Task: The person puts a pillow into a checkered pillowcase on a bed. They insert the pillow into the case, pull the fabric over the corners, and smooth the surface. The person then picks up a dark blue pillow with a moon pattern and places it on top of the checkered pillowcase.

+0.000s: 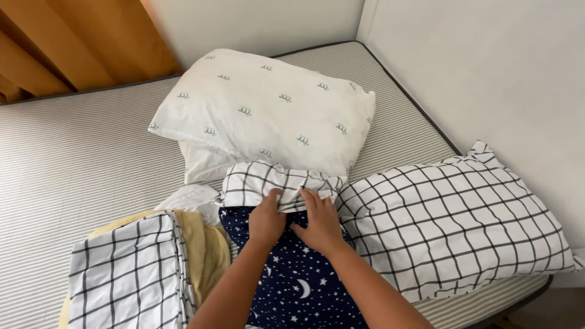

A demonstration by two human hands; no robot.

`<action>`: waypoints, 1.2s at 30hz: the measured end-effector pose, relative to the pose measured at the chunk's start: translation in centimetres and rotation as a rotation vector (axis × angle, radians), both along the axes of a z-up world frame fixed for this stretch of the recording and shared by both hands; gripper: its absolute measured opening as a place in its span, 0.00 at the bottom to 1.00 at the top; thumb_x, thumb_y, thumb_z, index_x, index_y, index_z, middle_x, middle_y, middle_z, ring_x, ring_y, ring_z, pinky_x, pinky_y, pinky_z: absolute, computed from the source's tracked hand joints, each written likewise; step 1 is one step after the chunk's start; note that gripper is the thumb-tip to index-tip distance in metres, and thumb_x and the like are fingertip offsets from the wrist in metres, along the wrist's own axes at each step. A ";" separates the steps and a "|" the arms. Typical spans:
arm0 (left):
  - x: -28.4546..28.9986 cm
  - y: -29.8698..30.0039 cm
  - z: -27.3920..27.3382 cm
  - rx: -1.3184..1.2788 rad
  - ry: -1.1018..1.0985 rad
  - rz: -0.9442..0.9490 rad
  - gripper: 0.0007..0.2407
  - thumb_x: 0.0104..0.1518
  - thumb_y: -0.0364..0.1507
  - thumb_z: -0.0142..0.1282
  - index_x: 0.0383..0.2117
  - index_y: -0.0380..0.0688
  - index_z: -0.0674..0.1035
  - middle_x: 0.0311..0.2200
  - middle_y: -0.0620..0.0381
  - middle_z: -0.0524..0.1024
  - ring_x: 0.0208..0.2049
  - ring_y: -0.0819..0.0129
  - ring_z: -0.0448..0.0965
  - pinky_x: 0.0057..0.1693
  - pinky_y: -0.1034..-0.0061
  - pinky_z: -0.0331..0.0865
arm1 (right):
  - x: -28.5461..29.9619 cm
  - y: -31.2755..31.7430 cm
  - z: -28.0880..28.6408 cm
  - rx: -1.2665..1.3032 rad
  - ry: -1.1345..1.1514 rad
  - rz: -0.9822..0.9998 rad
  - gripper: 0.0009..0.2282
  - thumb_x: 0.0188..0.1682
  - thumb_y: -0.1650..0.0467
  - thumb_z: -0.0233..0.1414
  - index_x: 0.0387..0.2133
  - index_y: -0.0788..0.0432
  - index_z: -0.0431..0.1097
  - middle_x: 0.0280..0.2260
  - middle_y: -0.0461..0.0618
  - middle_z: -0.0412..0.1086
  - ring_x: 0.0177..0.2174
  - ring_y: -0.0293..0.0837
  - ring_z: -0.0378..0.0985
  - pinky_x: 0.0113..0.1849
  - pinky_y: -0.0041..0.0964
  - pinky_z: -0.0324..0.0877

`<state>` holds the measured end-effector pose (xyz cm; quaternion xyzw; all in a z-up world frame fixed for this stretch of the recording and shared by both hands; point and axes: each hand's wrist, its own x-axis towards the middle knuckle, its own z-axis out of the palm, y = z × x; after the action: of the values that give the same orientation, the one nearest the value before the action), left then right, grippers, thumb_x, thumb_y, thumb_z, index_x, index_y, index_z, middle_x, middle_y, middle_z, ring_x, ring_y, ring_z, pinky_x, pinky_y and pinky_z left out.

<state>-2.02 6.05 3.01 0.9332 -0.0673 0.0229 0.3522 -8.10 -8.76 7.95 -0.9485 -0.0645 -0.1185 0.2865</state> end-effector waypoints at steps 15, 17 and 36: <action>-3.2 0.3 -1.1 0.446 -0.287 -0.242 0.27 0.48 0.24 0.50 0.60 0.41 0.65 0.57 0.44 0.68 0.56 0.49 0.68 0.54 0.56 0.66 | -1.2 -6.5 -11.0 0.044 0.101 -0.425 0.23 0.41 0.79 0.52 0.53 0.59 0.64 0.52 0.58 0.67 0.50 0.63 0.69 0.52 0.52 0.67; -1.5 1.7 -0.6 0.361 -0.347 -0.114 0.27 0.48 0.23 0.50 0.61 0.41 0.66 0.60 0.43 0.66 0.57 0.49 0.66 0.57 0.53 0.64 | -1.1 -7.0 -10.9 0.044 0.139 -0.442 0.24 0.40 0.79 0.53 0.54 0.60 0.63 0.52 0.59 0.66 0.51 0.64 0.68 0.51 0.52 0.66; -0.2 1.6 -1.7 -0.264 0.099 -0.250 0.08 0.61 0.29 0.48 0.40 0.41 0.78 0.32 0.38 0.80 0.38 0.39 0.79 0.44 0.55 0.71 | -2.1 4.0 -3.4 -0.351 0.651 -0.324 0.51 0.39 0.57 0.68 0.71 0.47 0.37 0.67 0.62 0.41 0.60 0.63 0.48 0.53 0.75 0.50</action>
<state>-2.23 7.66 1.30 0.8634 -0.1616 -0.0583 0.4744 -10.18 -4.75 4.54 -0.9689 0.1608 0.1572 0.1031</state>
